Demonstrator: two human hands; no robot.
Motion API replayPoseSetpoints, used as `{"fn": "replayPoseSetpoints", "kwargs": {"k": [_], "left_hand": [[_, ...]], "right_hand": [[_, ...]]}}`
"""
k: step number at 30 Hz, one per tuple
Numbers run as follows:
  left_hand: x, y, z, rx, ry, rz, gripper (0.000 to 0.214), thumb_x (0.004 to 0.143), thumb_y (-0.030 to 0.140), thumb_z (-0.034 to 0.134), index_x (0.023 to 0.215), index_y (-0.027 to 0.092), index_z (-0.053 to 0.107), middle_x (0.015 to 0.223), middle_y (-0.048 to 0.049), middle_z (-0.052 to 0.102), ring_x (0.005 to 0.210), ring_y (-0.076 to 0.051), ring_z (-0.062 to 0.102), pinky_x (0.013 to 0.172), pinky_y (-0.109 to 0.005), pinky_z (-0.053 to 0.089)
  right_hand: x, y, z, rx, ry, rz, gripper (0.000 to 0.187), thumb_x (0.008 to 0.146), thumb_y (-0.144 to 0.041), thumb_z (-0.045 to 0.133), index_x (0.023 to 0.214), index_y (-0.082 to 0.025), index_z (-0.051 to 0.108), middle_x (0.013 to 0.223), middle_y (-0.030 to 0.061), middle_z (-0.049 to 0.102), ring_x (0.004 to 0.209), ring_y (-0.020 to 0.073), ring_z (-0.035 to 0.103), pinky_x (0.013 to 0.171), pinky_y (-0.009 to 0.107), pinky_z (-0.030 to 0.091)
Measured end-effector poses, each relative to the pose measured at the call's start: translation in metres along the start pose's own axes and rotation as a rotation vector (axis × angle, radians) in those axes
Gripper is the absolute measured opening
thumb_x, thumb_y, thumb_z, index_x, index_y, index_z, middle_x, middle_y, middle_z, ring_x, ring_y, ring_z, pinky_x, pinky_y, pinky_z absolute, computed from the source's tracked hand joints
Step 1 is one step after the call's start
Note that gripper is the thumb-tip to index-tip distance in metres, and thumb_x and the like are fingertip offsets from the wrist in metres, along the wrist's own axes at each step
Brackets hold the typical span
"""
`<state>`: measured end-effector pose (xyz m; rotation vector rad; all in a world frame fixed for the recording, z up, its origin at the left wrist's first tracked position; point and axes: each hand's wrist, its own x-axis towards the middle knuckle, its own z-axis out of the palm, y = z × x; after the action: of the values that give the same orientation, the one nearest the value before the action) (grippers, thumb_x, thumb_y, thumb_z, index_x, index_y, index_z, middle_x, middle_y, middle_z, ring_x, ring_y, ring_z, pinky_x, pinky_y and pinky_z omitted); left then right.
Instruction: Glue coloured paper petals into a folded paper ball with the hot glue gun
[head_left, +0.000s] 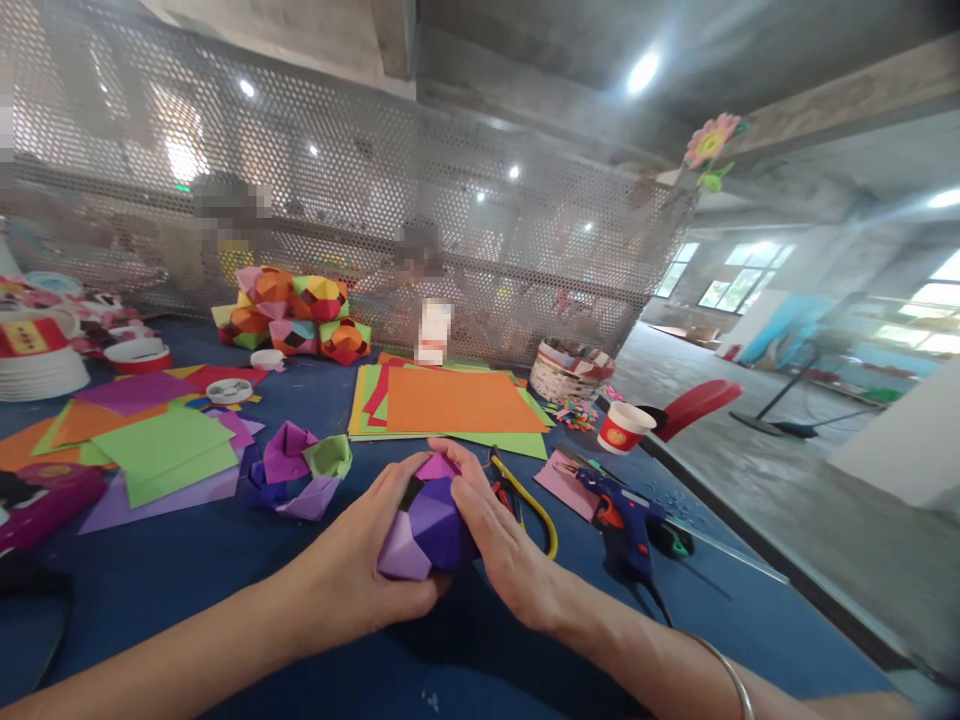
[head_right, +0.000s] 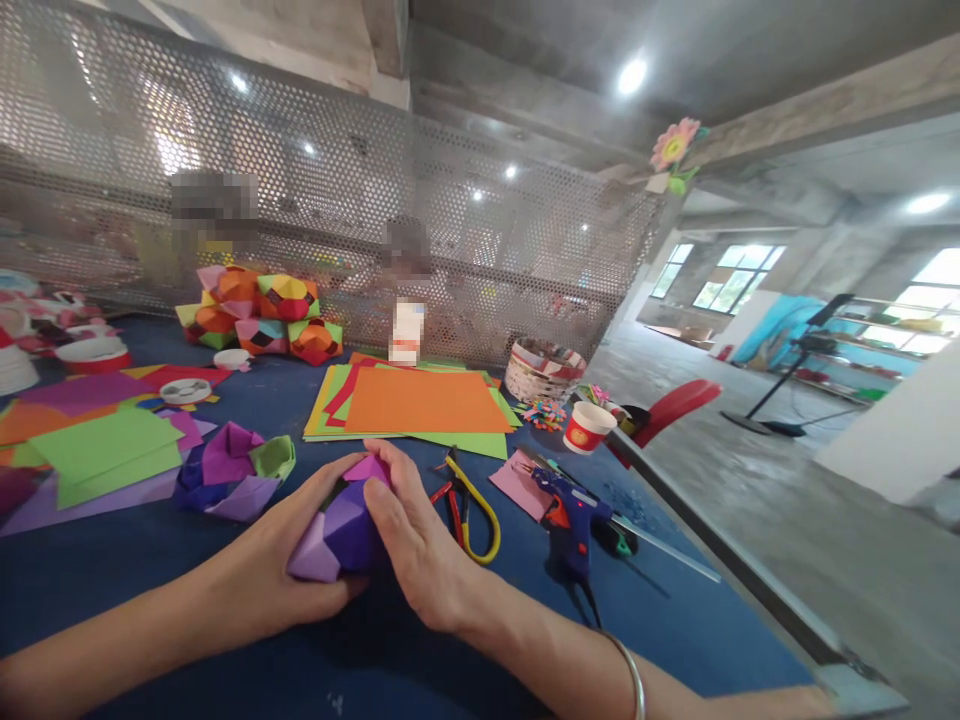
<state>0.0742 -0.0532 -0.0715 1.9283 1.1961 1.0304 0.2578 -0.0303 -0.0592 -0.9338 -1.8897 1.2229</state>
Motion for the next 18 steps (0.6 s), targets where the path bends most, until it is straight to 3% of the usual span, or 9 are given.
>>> {"fn": "replayPoseSetpoints", "kwargs": {"k": [3,6,8,14,18], "left_hand": [[0.003,0.006,-0.006,-0.127,-0.036,-0.097,0.079,0.074,0.03,0.075,0.146,0.025,0.044,0.137,-0.0098,0.064,0.12,-0.031,0.065,0.102,-0.045,0.054],[0.004,0.01,-0.01,-0.18,-0.045,-0.146,0.074,0.076,0.033,0.074,0.145,0.024,0.048,0.134,-0.0085,0.068,0.126,-0.032,0.063,0.103,-0.044,0.055],[0.004,0.008,-0.01,-0.142,-0.024,-0.113,0.076,0.075,0.03,0.075,0.147,0.025,0.048,0.14,-0.0089,0.064,0.133,-0.032,0.058,0.109,-0.044,0.051],[0.003,-0.005,-0.007,-0.053,-0.026,0.093,0.085,0.073,0.018,0.079,0.15,0.031,0.045,0.154,-0.0096,0.051,0.143,-0.031,0.047,0.123,-0.051,0.035],[0.001,-0.008,-0.009,-0.023,-0.019,0.111,0.105,0.062,0.03,0.093,0.153,0.032,0.041,0.159,-0.0113,0.043,0.148,-0.036,0.04,0.125,-0.057,0.029]], "right_hand": [[0.006,0.006,-0.004,0.101,0.06,0.016,0.083,0.096,-0.078,0.033,0.158,-0.025,0.036,0.168,0.0067,0.03,0.157,0.0227,0.023,0.129,0.042,0.02],[0.01,0.009,-0.006,0.2,0.105,0.048,0.088,0.091,-0.083,0.037,0.159,-0.027,0.035,0.163,0.0101,0.038,0.148,0.0271,0.04,0.122,0.047,0.034],[0.01,0.008,-0.007,0.183,0.116,0.045,0.09,0.088,-0.082,0.045,0.158,-0.026,0.037,0.158,0.0119,0.045,0.141,0.028,0.048,0.118,0.047,0.041],[0.004,0.009,-0.006,0.044,0.087,-0.106,0.081,0.086,-0.067,0.066,0.15,-0.023,0.044,0.152,0.0125,0.048,0.14,0.0281,0.047,0.118,0.045,0.04],[0.002,0.011,-0.003,-0.117,0.095,-0.183,0.077,0.087,-0.062,0.068,0.147,-0.02,0.044,0.148,0.0148,0.049,0.14,0.0289,0.046,0.122,0.048,0.033]]}}
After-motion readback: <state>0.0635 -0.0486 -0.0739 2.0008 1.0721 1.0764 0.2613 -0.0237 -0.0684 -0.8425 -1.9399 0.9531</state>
